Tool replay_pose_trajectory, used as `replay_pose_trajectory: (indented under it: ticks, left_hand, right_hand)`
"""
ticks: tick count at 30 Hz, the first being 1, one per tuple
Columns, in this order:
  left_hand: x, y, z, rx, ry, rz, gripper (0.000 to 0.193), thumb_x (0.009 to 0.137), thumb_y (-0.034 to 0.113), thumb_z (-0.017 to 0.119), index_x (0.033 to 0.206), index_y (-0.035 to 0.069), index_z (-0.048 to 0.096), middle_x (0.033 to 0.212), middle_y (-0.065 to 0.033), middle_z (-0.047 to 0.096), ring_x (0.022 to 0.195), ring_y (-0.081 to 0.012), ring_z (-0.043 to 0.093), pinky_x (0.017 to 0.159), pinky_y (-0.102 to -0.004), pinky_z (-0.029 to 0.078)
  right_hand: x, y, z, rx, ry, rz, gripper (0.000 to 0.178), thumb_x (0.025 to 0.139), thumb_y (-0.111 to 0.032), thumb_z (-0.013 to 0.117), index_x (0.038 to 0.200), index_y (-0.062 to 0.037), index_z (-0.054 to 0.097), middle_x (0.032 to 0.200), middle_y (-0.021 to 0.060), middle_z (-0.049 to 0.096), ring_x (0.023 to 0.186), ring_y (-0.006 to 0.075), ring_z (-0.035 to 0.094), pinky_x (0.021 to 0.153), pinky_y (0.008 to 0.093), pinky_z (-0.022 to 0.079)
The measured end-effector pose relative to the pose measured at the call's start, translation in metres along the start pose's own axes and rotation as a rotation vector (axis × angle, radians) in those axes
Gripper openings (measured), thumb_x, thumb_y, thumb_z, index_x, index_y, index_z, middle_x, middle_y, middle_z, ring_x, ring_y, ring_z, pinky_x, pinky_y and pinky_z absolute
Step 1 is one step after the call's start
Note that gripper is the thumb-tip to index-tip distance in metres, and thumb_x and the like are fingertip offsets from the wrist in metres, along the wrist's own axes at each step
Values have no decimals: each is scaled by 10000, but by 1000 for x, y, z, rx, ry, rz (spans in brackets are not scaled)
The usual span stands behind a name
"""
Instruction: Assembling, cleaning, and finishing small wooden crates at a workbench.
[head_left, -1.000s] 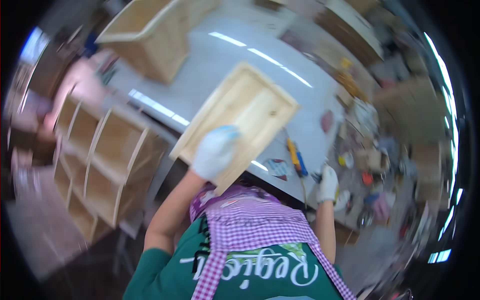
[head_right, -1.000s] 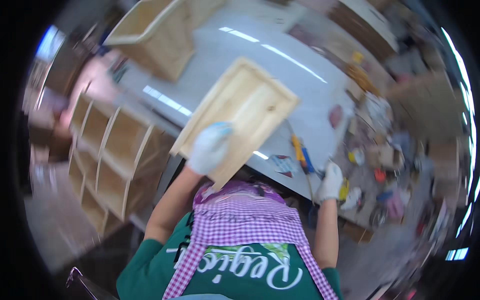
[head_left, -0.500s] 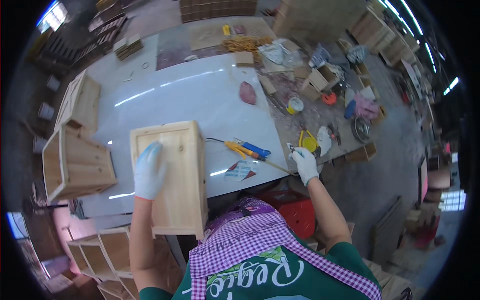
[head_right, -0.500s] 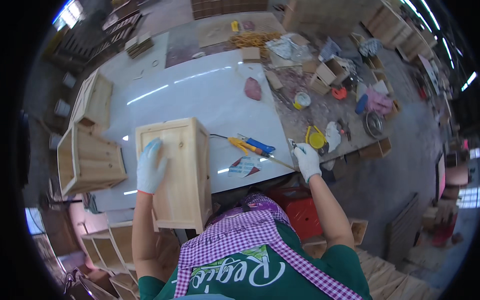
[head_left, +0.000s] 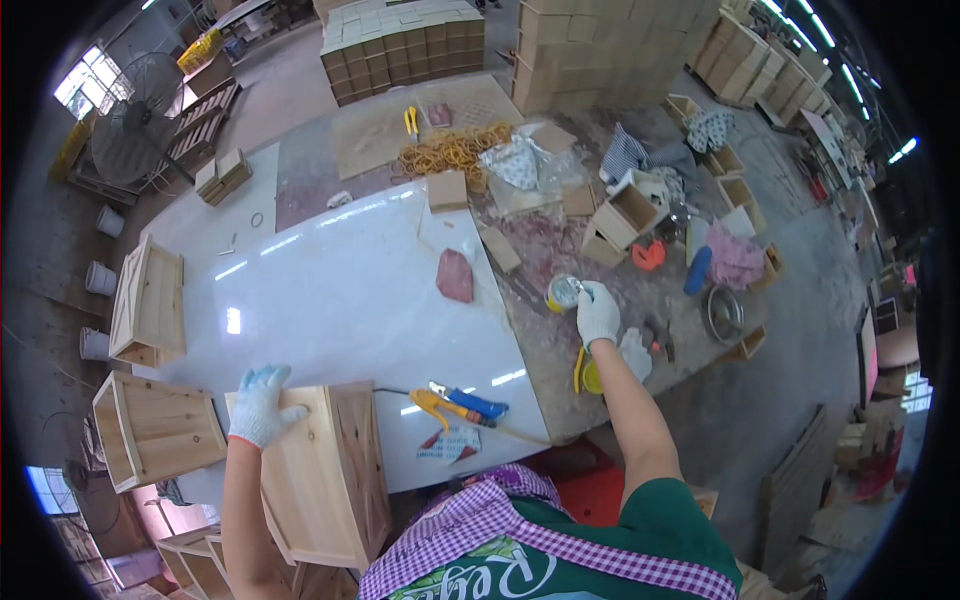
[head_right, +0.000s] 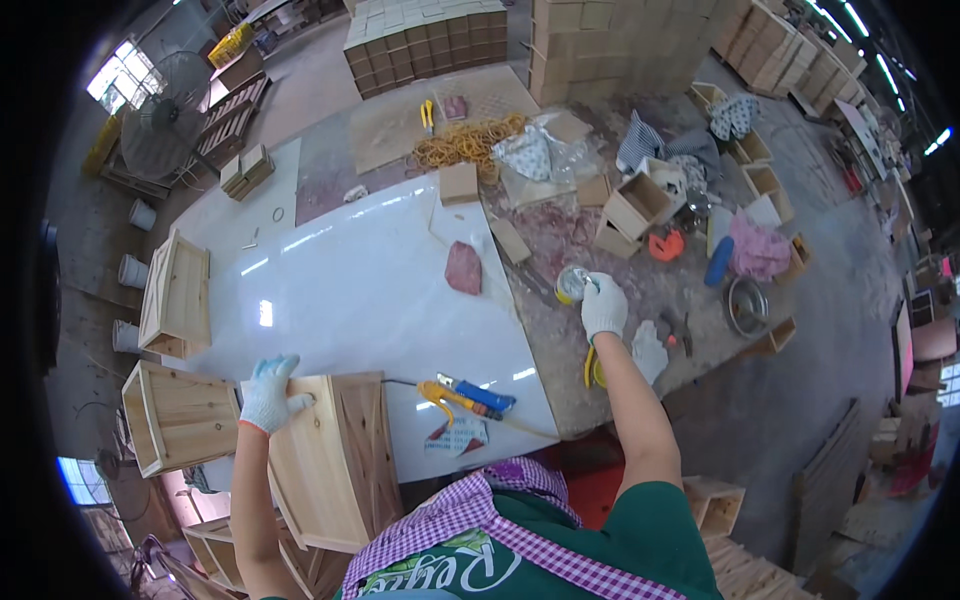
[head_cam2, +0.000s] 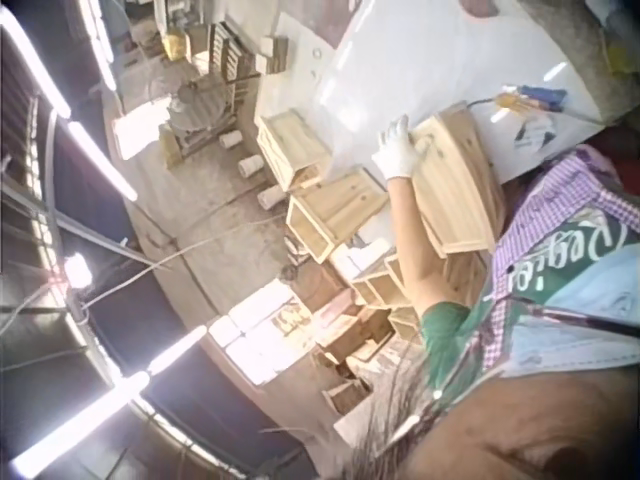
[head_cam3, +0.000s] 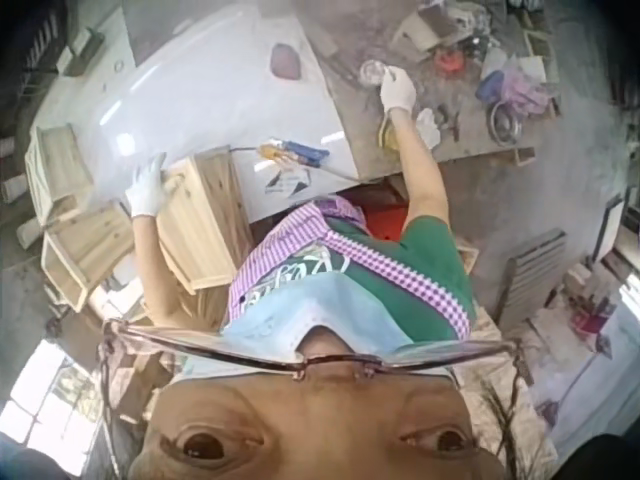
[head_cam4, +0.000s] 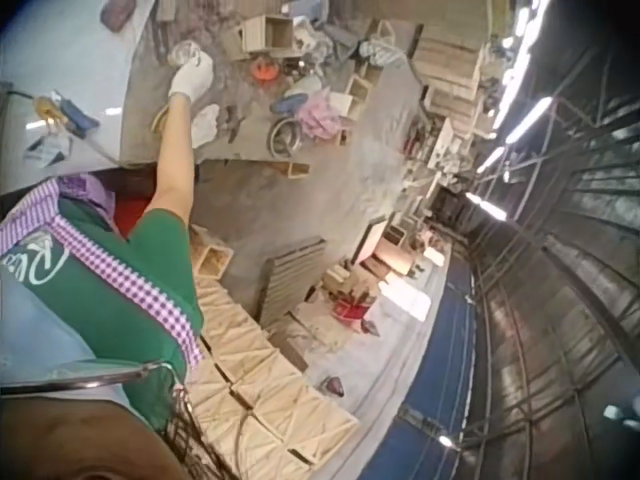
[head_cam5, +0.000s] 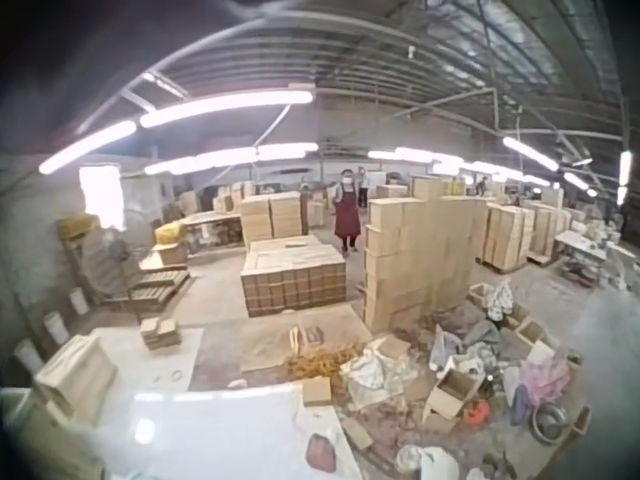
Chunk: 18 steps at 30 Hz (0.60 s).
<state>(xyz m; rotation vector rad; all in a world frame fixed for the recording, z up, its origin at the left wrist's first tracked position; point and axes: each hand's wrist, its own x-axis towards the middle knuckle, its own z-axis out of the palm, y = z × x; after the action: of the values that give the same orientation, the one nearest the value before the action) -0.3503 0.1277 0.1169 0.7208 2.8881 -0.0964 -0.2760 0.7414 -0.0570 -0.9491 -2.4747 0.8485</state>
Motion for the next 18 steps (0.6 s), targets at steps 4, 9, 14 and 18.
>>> replay_pose_trajectory:
  ticks: [4,9,14,18]
  left_hand:
    - [9,-4,3,-170,-138,11,769,748,569,800,1286,43,641,1238,-203,684,1172,-414,609,1037,-496,473]
    - [13,-9,1,-107,-316,-75,662,733,617,795,1056,49,687,978,-204,709,972,-424,660,893,-530,513]
    - [16,-25,-4,-93,-250,36,663,706,696,767,833,53,668,773,-187,668,780,-428,661,718,-532,524]
    - [-12,-34,-17,-88,-203,51,700,669,737,757,739,50,642,685,-188,626,689,-431,641,643,-520,510]
  right_hand:
    - [25,-14,13,-284,-155,-35,287,895,-214,685,1157,-109,734,1090,139,732,1105,350,657,998,464,487]
    - [15,-14,23,-442,-3,-287,363,851,-202,716,1206,-129,695,1256,123,670,1301,351,529,1097,504,394]
    - [-6,-74,27,-290,-3,-687,399,821,-206,743,1197,-95,668,1293,124,624,1319,360,481,1107,516,372]
    - [-23,-104,58,-228,-454,-724,414,863,-254,720,1222,-57,655,1267,158,647,1261,377,552,1075,501,422]
